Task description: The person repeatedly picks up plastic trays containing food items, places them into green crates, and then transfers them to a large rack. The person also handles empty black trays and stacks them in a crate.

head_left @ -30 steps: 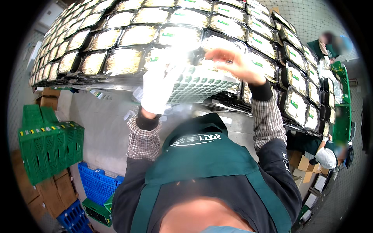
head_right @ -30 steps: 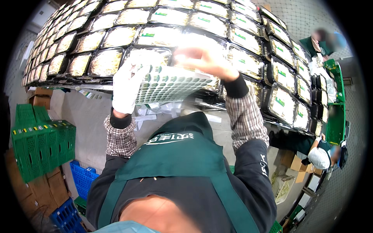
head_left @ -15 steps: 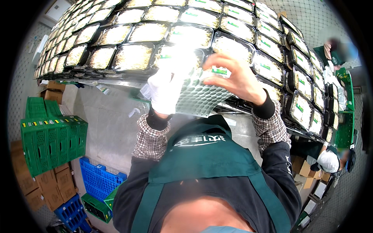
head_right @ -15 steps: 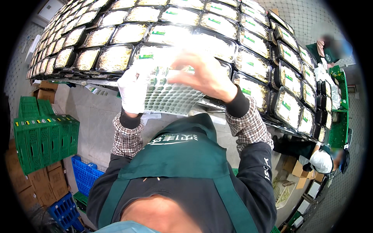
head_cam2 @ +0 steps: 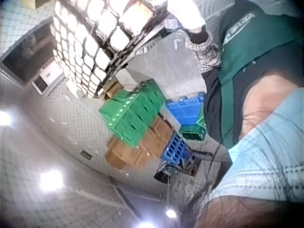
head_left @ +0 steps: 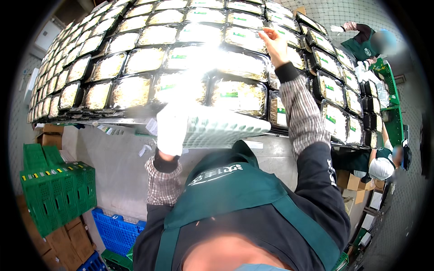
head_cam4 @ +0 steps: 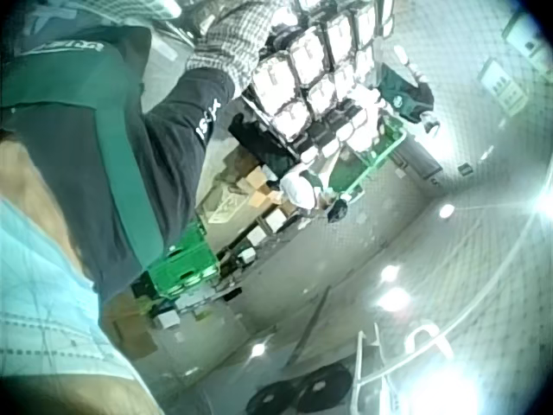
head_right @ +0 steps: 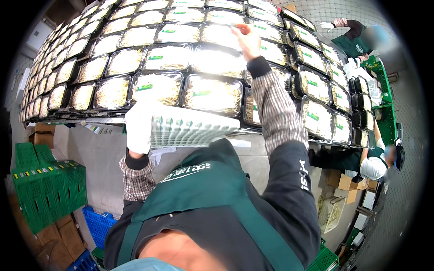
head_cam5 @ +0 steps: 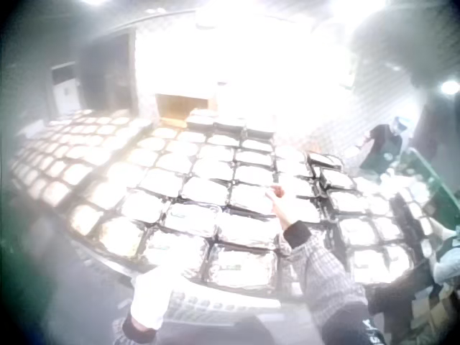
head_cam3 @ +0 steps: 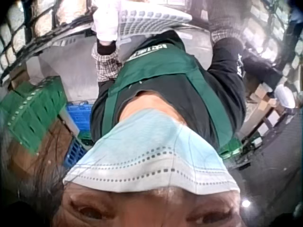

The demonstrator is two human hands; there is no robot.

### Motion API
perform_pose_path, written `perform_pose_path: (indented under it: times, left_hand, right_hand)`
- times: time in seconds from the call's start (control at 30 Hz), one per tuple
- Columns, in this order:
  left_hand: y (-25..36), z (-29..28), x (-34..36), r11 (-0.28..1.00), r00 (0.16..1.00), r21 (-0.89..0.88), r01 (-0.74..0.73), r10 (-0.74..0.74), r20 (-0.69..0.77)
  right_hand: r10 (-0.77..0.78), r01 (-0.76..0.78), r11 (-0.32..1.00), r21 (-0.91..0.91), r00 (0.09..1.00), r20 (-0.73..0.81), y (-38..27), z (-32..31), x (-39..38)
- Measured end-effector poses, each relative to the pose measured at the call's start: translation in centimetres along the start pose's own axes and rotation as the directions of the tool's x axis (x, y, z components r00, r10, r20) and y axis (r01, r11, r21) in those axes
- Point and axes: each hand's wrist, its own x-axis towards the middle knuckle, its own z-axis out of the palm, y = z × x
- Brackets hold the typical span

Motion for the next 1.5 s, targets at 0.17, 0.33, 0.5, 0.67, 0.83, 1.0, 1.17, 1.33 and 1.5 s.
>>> perform_pose_path:
  times: [0.17,0.33,0.5,0.67,0.83,1.0,1.17,1.33,1.5]
  left_hand:
    - [1.7,0.6,-0.5,0.978,0.961,-0.1,0.185,-0.159,0.225]
    - [2.4,-0.2,0.9,0.919,0.901,-0.193,0.343,-0.265,0.344]
    - [3.4,0.5,3.5,0.841,0.901,-0.363,0.401,-0.291,0.321]
    - [3.4,2.3,6.8,0.827,0.93,-0.431,0.361,-0.281,0.238]
    - [1.9,2.8,8.7,0.909,0.943,-0.26,0.325,-0.291,0.162]
    - [1.3,3.1,9.5,0.913,0.943,-0.246,0.327,-0.299,0.144]
    - [1.1,3.0,10.0,0.961,0.959,-0.041,0.273,-0.268,0.091]
    - [1.3,3.1,10.6,0.983,0.994,0.154,0.098,-0.105,0.039]
    - [1.9,2.9,10.1,0.955,0.949,0.032,0.296,-0.298,0.106]
  right_hand:
    - [0.049,-0.154,0.683,-0.714,0.985,-0.166,8.0,-0.4,5.4]
    - [-0.135,0.031,0.369,-0.929,0.991,-0.02,8.9,0.6,5.5]
    - [-0.075,-0.072,0.547,-0.834,0.988,-0.135,9.2,-0.5,10.7]
    - [0.172,-0.333,0.602,-0.725,0.942,-0.29,13.1,0.3,18.8]
    - [0.081,-0.096,0.273,-0.957,0.994,-0.076,10.7,2.2,16.4]
    - [-0.171,0.178,0.263,-0.948,0.976,0.135,9.7,2.0,17.1]
    - [-0.11,0.134,0.989,0.063,0.379,0.919,-6.2,8.3,4.4]
    - [-0.352,0.506,0.854,0.122,0.389,0.851,-11.9,7.3,-1.9]
    - [-0.19,0.247,0.967,0.062,0.539,0.821,-8.4,7.9,1.8]
